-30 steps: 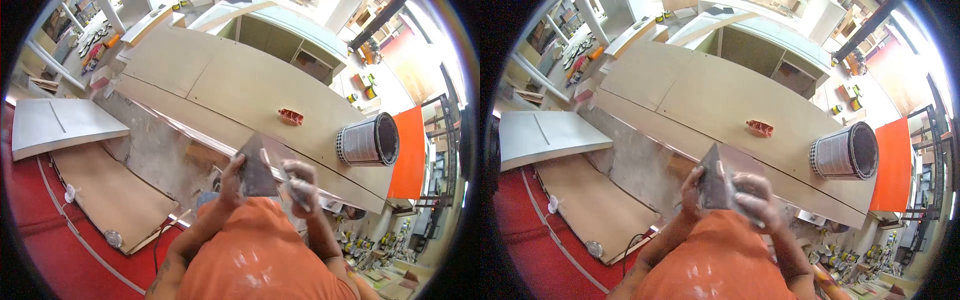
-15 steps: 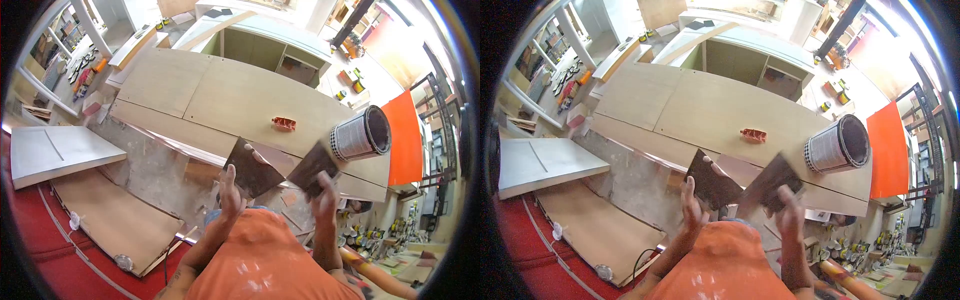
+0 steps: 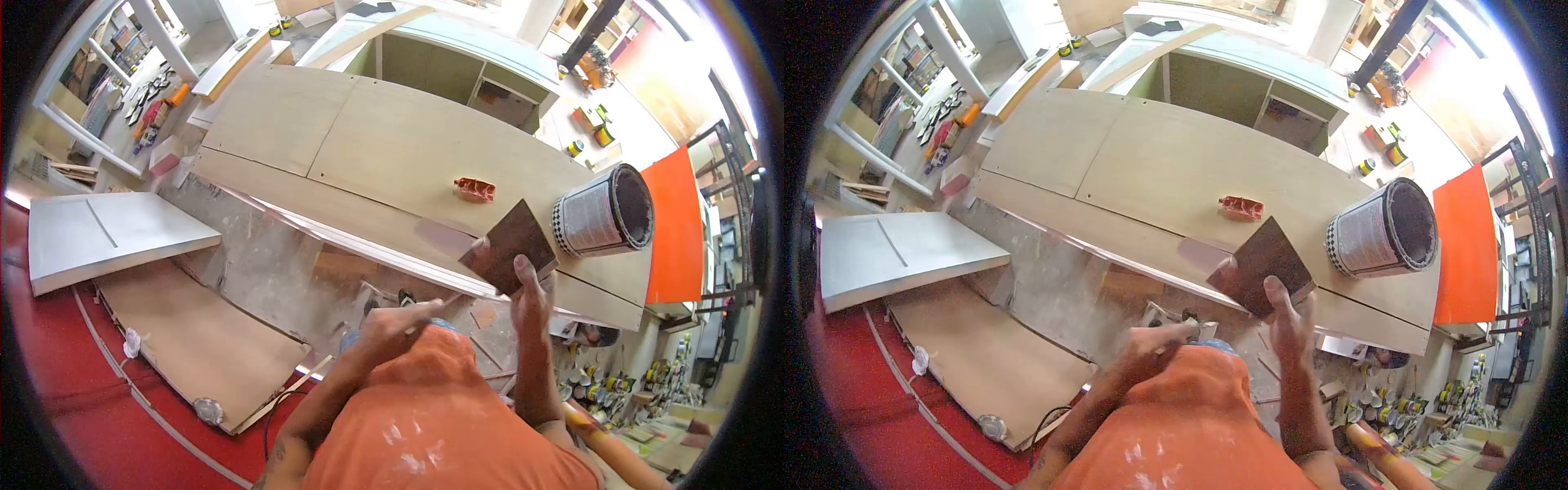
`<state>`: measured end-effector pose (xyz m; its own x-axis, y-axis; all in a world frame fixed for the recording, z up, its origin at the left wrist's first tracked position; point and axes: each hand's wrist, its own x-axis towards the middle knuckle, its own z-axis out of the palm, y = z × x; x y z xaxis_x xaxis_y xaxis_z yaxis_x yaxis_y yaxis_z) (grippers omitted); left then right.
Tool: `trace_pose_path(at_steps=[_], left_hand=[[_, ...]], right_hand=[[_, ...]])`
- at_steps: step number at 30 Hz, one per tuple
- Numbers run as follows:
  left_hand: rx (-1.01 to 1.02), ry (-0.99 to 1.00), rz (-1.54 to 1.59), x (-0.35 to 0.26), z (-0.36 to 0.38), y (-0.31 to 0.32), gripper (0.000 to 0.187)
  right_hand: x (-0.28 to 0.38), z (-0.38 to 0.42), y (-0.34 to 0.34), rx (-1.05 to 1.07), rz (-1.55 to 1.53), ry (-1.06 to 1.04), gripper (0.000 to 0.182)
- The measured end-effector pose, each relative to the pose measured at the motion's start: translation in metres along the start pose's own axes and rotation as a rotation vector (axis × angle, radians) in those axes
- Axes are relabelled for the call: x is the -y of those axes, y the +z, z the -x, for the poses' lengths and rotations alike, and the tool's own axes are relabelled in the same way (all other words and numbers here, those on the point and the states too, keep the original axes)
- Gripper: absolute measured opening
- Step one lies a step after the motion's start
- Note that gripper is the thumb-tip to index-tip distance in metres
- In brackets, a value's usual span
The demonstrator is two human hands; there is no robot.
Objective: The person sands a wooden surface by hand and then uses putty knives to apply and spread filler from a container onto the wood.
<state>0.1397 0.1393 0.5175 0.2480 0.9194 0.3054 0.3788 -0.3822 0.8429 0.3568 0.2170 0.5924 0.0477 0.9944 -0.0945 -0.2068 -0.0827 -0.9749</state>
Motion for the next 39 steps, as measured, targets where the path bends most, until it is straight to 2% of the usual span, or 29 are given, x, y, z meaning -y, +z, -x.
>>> trace_pose_path(at_steps=[1, 2, 3, 4, 5, 7, 8, 9, 12, 14, 15, 18, 24, 32, 33, 35, 39], left_hand=[[-0.12, -0.101, 0.133, 0.001, 0.004, -0.002, 0.03], [-0.142, -0.227, 0.028, -0.004, 0.006, -0.012, 0.026], [-0.145, -0.236, 0.025, 0.001, 0.012, -0.015, 0.026], [-0.232, -0.306, -0.018, 0.009, 0.019, -0.016, 0.027], [-0.318, -0.377, -0.062, 0.013, 0.025, -0.016, 0.028], [-0.35, -0.461, 0.023, 0.016, 0.032, -0.019, 0.027], [-0.376, -0.534, 0.111, 0.017, 0.034, -0.019, 0.027], [-0.381, -0.542, 0.109, 0.018, 0.036, -0.018, 0.027], [-0.408, -0.517, 0.114, 0.02, 0.038, -0.016, 0.026], [-0.393, -0.372, 0.031, 0.019, 0.036, -0.016, 0.027], [-0.397, -0.378, 0.032, 0.021, 0.039, -0.014, 0.027], [-0.381, -0.427, 0.04, 0.029, 0.044, -0.009, 0.028], [-0.331, -0.465, 0.103, 0.034, 0.039, -0.008, 0.029], [-0.264, -0.537, 0.104, 0.044, 0.025, -0.009, 0.032], [-0.259, -0.537, 0.112, 0.046, 0.022, -0.009, 0.032], [-0.299, -0.403, 0.03, 0.049, 0.015, -0.008, 0.028], [-0.341, -0.425, 0.075, 0.046, 0.005, -0.004, 0.028]], right_hand=[[0.0, -0.01, -0.008, 0.007, -0.002, 0.005, 0.037], [0.001, -0.023, -0.016, 0.203, 0.195, -0.047, 0.035], [0.009, -0.034, -0.01, 0.399, 0.391, -0.1, 0.033], [0.025, -0.039, -0.004, 0.553, 0.543, -0.155, 0.032], [0.023, -0.048, -0.001, 0.56, 0.54, -0.148, 0.032], [0.014, -0.066, 0.004, 0.889, 1.043, -0.63, 0.041], [0.007, -0.071, 0.008, 0.948, 1.132, -0.628, 0.044], [0.0, -0.076, 0.012, 0.958, 1.126, -0.627, 0.044], [-0.023, -0.089, 0.017, 1.014, 1.354, -0.834, 0.05], [-0.035, -0.095, 0.021, 1.018, 1.38, -0.864, 0.049], [-0.039, -0.096, 0.022, 1.013, 1.408, -0.893, 0.048], [-0.045, -0.1, 0.022, 1.019, 1.489, -0.903, 0.041], [-0.035, -0.099, 0.021, 1.021, 1.501, -0.754, 0.043], [-0.025, -0.102, -0.017, 1.044, 1.508, -0.731, 0.046], [-0.023, -0.103, -0.022, 1.058, 1.531, -0.74, 0.046], [-0.021, -0.102, -0.032, 1.053, 1.542, -0.757, 0.049], [-0.021, -0.102, -0.054, 1.027, 1.563, -0.77, 0.056]])
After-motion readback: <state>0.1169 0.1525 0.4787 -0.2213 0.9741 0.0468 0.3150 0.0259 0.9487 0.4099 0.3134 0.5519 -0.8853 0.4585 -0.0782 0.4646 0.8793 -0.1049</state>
